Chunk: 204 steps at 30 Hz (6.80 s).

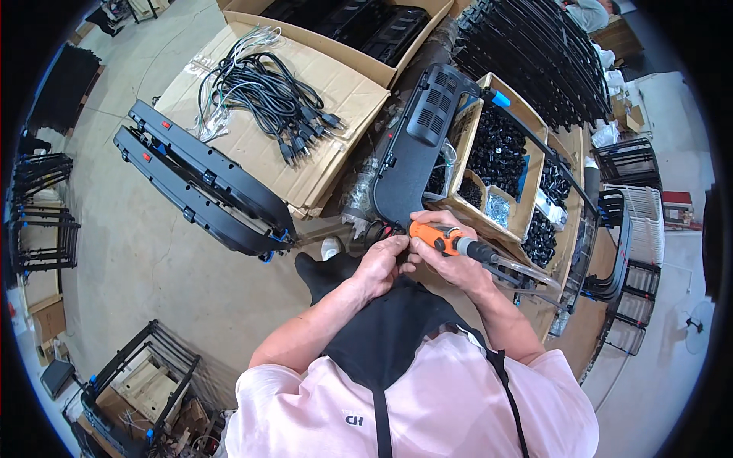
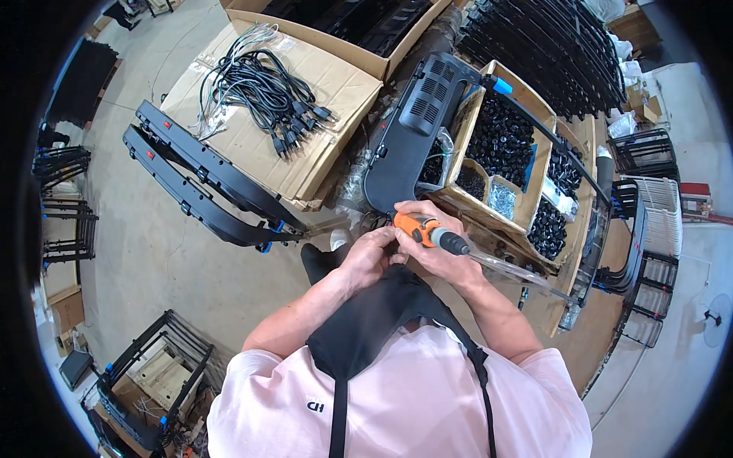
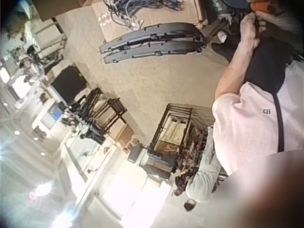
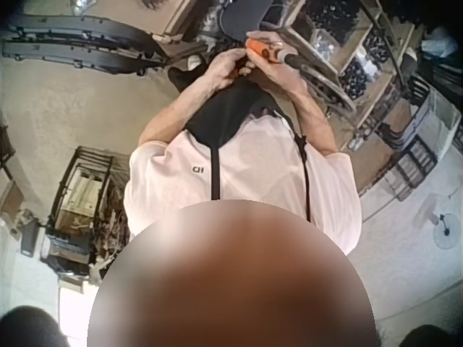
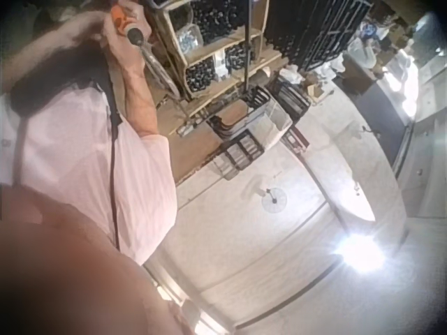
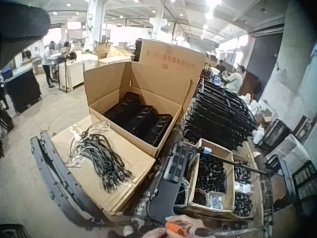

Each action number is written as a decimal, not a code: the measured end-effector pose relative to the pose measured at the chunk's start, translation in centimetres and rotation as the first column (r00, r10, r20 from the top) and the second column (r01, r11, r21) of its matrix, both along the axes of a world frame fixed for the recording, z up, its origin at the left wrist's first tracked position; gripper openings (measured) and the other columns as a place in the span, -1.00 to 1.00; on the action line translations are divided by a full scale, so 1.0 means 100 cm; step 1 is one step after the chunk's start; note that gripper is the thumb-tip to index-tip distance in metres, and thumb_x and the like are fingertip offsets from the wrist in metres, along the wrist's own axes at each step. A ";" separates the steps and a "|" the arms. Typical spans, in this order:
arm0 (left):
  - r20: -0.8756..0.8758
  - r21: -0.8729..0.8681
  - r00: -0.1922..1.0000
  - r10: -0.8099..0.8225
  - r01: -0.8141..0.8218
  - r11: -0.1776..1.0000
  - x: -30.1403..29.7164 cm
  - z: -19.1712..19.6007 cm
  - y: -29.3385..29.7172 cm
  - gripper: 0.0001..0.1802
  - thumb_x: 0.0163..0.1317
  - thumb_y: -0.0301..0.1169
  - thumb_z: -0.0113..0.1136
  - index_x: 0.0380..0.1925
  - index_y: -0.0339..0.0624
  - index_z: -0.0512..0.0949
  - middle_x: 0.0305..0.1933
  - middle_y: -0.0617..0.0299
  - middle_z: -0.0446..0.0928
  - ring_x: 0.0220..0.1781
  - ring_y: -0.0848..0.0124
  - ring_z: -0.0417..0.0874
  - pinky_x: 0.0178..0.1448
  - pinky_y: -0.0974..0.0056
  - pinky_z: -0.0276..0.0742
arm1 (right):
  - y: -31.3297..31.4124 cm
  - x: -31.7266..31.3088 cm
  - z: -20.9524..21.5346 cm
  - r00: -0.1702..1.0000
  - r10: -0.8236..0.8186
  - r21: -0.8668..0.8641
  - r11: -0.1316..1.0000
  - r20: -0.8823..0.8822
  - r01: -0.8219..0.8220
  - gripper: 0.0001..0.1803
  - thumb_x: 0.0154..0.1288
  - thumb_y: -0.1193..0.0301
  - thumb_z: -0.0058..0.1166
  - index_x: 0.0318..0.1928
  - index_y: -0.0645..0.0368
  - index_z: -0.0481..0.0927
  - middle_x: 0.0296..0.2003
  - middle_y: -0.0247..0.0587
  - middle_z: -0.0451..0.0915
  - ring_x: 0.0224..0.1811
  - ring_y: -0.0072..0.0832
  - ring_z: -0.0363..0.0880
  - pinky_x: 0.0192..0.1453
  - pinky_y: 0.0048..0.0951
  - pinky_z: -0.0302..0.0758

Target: Assembling plastic housing and wiring onto a metal frame using a power screwdriver.

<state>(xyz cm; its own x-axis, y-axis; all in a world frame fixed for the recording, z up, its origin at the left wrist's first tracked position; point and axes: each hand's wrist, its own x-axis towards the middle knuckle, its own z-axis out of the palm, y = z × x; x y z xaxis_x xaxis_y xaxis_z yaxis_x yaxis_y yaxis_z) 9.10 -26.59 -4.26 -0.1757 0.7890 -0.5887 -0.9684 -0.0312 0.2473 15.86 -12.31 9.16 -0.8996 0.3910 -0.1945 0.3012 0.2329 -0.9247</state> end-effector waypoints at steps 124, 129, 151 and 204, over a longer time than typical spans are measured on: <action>0.294 0.109 0.955 -0.026 -0.007 0.994 -0.071 0.028 0.034 -0.72 0.61 -0.19 0.16 0.07 -0.14 0.63 -0.28 0.37 0.62 -0.31 0.49 0.58 -0.26 0.40 0.50 | 0.015 0.010 0.026 0.887 -0.349 -0.109 0.937 -0.303 0.332 -0.42 0.34 0.48 0.40 0.30 0.29 0.46 0.17 0.05 0.72 0.28 -0.28 0.67 0.40 -0.21 0.59; 0.301 0.171 0.952 -0.059 0.007 0.985 -0.077 0.039 0.073 -0.71 0.65 -0.23 0.09 0.15 -0.15 0.58 -0.25 0.34 0.58 -0.27 0.48 0.54 -0.22 0.38 0.48 | 0.063 0.015 0.033 0.909 -0.320 -0.080 0.947 -0.266 0.310 -0.41 0.34 0.48 0.38 0.31 0.30 0.45 0.16 0.03 0.72 0.26 -0.30 0.68 0.40 -0.21 0.59; 0.015 -0.010 0.998 -0.054 0.054 0.998 -0.079 0.052 0.291 -0.70 0.70 -0.23 -0.05 0.08 -0.20 0.54 -0.04 0.12 0.64 -0.09 0.30 0.70 -0.03 0.22 0.71 | 0.387 -0.096 0.022 0.884 -0.299 0.073 0.935 -0.360 0.346 -0.47 0.29 0.49 0.41 0.25 0.26 0.57 0.09 -0.10 0.76 0.17 -0.43 0.70 0.38 -0.29 0.60; 0.068 -0.117 0.985 0.155 -0.147 0.982 -0.144 -0.001 0.411 -0.70 0.60 -0.12 0.17 -0.02 -0.12 0.66 -0.32 0.41 0.59 -0.37 0.53 0.57 -0.30 0.44 0.56 | 0.423 -0.168 -0.016 0.985 -0.132 0.228 0.961 -0.111 0.155 -0.55 0.22 0.41 0.44 0.13 0.15 0.69 -0.03 -0.27 0.76 0.03 -0.50 0.71 0.23 -0.36 0.64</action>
